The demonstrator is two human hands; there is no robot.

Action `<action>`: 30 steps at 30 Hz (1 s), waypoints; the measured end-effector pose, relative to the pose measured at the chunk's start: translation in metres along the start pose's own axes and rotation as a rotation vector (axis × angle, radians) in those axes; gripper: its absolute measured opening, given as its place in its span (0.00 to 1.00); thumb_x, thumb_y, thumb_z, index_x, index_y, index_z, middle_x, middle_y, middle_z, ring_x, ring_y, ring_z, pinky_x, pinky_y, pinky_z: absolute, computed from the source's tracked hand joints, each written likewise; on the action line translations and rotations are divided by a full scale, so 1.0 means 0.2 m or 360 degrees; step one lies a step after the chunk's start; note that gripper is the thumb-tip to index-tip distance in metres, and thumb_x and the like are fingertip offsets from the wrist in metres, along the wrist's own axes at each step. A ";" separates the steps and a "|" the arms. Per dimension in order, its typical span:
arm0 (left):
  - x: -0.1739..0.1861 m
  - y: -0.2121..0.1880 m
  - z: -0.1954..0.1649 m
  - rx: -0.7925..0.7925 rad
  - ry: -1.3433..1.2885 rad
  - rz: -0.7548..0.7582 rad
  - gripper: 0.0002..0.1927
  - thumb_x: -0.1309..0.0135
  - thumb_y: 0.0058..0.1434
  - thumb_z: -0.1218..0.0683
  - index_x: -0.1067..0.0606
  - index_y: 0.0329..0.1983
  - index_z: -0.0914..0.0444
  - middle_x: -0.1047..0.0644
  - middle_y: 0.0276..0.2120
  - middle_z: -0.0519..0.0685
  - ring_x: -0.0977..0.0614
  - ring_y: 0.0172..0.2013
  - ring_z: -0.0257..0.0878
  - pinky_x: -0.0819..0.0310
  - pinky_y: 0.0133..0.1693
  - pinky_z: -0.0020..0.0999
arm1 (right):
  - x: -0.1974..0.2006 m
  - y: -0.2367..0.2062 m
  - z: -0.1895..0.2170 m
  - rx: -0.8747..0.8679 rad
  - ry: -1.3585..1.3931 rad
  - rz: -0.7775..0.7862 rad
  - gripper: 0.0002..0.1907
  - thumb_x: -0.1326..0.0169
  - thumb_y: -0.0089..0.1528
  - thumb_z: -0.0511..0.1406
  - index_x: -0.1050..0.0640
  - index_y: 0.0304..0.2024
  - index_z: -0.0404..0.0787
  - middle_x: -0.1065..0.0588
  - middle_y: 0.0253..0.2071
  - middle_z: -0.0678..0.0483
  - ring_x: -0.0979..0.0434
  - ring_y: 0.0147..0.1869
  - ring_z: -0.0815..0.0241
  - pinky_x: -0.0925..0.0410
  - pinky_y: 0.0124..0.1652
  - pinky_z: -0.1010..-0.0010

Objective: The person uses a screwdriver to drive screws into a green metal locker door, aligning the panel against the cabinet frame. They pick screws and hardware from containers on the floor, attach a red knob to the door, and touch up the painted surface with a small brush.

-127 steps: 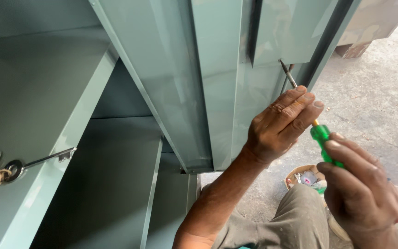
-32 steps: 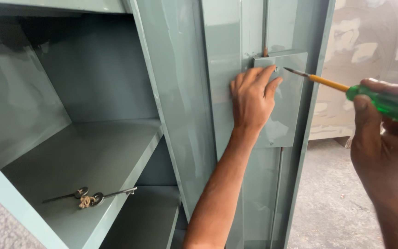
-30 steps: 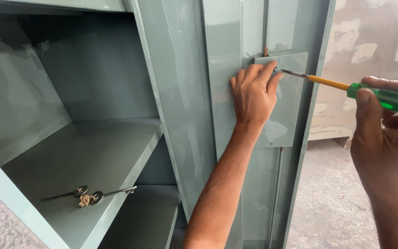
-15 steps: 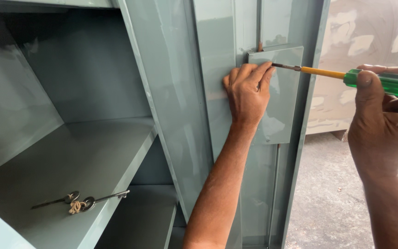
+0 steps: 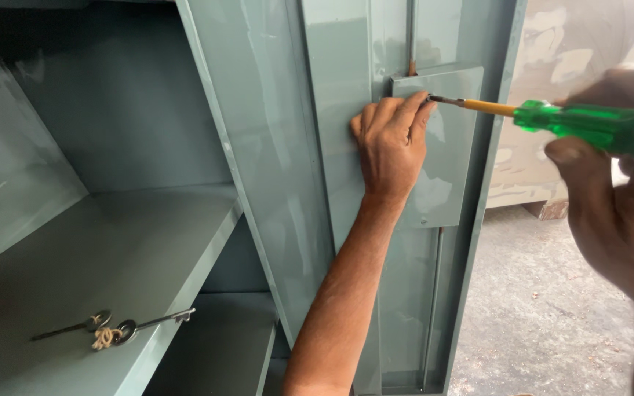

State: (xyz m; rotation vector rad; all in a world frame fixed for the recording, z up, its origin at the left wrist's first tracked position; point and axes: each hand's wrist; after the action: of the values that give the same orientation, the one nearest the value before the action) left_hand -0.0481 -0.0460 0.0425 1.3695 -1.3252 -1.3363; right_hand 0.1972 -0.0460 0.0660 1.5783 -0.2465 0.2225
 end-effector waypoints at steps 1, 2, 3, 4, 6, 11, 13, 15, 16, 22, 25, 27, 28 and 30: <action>0.00 0.00 0.00 -0.0003 0.0004 0.0014 0.11 0.36 0.64 0.52 0.18 0.49 0.58 0.22 0.36 0.39 0.24 0.41 0.36 0.35 0.52 0.39 | 0.01 0.02 0.00 0.0033 0.0002 0.0041 0.16 0.49 0.77 0.28 0.36 0.65 0.36 0.24 0.51 0.39 0.19 0.54 0.54 0.27 0.50 0.68; 0.00 0.01 0.00 -0.0008 0.0010 0.0028 0.11 0.36 0.64 0.52 0.18 0.49 0.58 0.22 0.35 0.39 0.24 0.41 0.36 0.35 0.52 0.39 | 0.02 0.05 -0.01 0.0080 -0.0012 0.0057 0.15 0.49 0.78 0.28 0.36 0.65 0.36 0.24 0.52 0.39 0.19 0.55 0.54 0.26 0.51 0.68; 0.00 0.02 0.00 -0.0011 0.0017 0.0044 0.11 0.36 0.65 0.53 0.18 0.49 0.58 0.23 0.35 0.39 0.24 0.41 0.36 0.35 0.52 0.38 | 0.03 0.07 -0.02 0.0124 -0.0025 0.0074 0.14 0.50 0.78 0.27 0.36 0.64 0.36 0.24 0.53 0.39 0.19 0.56 0.53 0.25 0.52 0.68; 0.00 0.02 0.00 -0.0010 0.0014 0.0048 0.11 0.36 0.65 0.53 0.18 0.49 0.58 0.23 0.35 0.39 0.24 0.41 0.36 0.35 0.52 0.38 | 0.03 0.09 -0.02 0.0167 -0.0036 0.0091 0.13 0.51 0.78 0.27 0.36 0.63 0.37 0.23 0.54 0.39 0.18 0.58 0.52 0.24 0.53 0.68; -0.01 0.03 0.01 -0.0007 0.0009 0.0056 0.11 0.36 0.64 0.53 0.18 0.49 0.58 0.23 0.36 0.39 0.24 0.41 0.36 0.35 0.51 0.38 | 0.02 0.13 0.00 0.0218 -0.0080 0.0113 0.11 0.51 0.78 0.27 0.35 0.62 0.37 0.23 0.56 0.39 0.18 0.59 0.51 0.23 0.55 0.67; -0.02 0.03 0.01 -0.0019 0.0023 0.0077 0.12 0.36 0.65 0.53 0.18 0.50 0.58 0.23 0.35 0.39 0.24 0.40 0.36 0.36 0.51 0.38 | 0.01 0.16 0.17 0.0114 -0.0194 0.0040 0.12 0.48 0.73 0.27 0.32 0.57 0.30 0.23 0.50 0.36 0.18 0.56 0.49 0.22 0.50 0.63; -0.02 0.03 0.00 -0.0030 0.0031 0.0067 0.12 0.36 0.65 0.53 0.18 0.50 0.58 0.23 0.36 0.39 0.25 0.41 0.36 0.36 0.51 0.38 | 0.02 0.19 0.22 -0.0021 -0.0213 0.0033 0.13 0.47 0.71 0.27 0.31 0.56 0.28 0.23 0.48 0.35 0.18 0.53 0.47 0.22 0.44 0.63; -0.02 0.04 -0.02 -0.0047 0.0036 0.0067 0.12 0.36 0.65 0.53 0.19 0.51 0.58 0.23 0.36 0.39 0.24 0.41 0.36 0.35 0.52 0.38 | 0.04 0.22 0.23 -0.0251 -0.0282 0.0070 0.13 0.46 0.71 0.28 0.30 0.57 0.29 0.22 0.47 0.36 0.17 0.52 0.48 0.22 0.40 0.66; -0.01 0.05 -0.02 -0.0046 0.0028 0.0065 0.12 0.36 0.65 0.53 0.19 0.51 0.58 0.23 0.36 0.39 0.24 0.41 0.36 0.35 0.52 0.38 | 0.05 0.24 0.22 -0.0087 -0.0205 0.0079 0.15 0.47 0.69 0.27 0.32 0.56 0.28 0.25 0.49 0.34 0.19 0.54 0.46 0.23 0.45 0.64; -0.01 0.03 -0.01 -0.0065 0.0035 0.0089 0.12 0.36 0.65 0.53 0.18 0.51 0.54 0.25 0.34 0.38 0.26 0.40 0.36 0.37 0.51 0.37 | 0.11 0.16 -0.06 0.0404 -0.0114 0.0347 0.09 0.52 0.64 0.21 0.35 0.46 0.27 0.27 0.51 0.33 0.20 0.55 0.43 0.23 0.51 0.63; -0.03 0.02 0.03 -0.0077 0.0076 0.0111 0.11 0.35 0.64 0.52 0.17 0.50 0.51 0.28 0.30 0.36 0.29 0.36 0.35 0.40 0.46 0.36 | 0.08 0.16 -0.40 0.0459 -0.0172 0.0455 0.05 0.49 0.66 0.22 0.32 0.41 0.30 0.25 0.46 0.40 0.18 0.52 0.47 0.22 0.49 0.64; -0.04 0.02 0.06 -0.0081 0.0073 0.0112 0.10 0.35 0.65 0.52 0.17 0.49 0.49 0.28 0.29 0.35 0.30 0.34 0.34 0.42 0.42 0.34 | 0.03 0.14 -0.59 0.0351 -0.0215 0.0498 0.02 0.48 0.68 0.23 0.28 0.41 0.30 0.24 0.43 0.43 0.16 0.47 0.51 0.22 0.45 0.67; -0.04 0.02 0.07 -0.0098 0.0060 0.0120 0.11 0.35 0.65 0.52 0.17 0.50 0.49 0.28 0.29 0.34 0.29 0.34 0.34 0.43 0.41 0.34 | -0.02 0.11 -0.64 0.0270 -0.0361 0.0574 0.02 0.47 0.67 0.25 0.27 0.41 0.31 0.23 0.42 0.42 0.16 0.45 0.52 0.22 0.45 0.66; -0.02 0.02 0.08 -0.0136 0.0033 0.0133 0.11 0.35 0.65 0.52 0.18 0.51 0.49 0.28 0.30 0.33 0.29 0.34 0.33 0.43 0.41 0.34 | -0.08 0.08 -0.67 0.0106 -0.0655 0.0716 0.05 0.45 0.65 0.29 0.23 0.42 0.32 0.21 0.38 0.42 0.16 0.41 0.53 0.21 0.44 0.66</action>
State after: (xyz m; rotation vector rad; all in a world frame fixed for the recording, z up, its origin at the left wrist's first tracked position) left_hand -0.0648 -0.0397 0.0449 1.2537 -1.2829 -1.3045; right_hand 0.1779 0.0878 0.0794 1.6089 -0.9271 0.2527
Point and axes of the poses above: each hand's wrist, its own y-axis towards the middle knuckle, its own x-axis out of the back of the hand, z = x × y
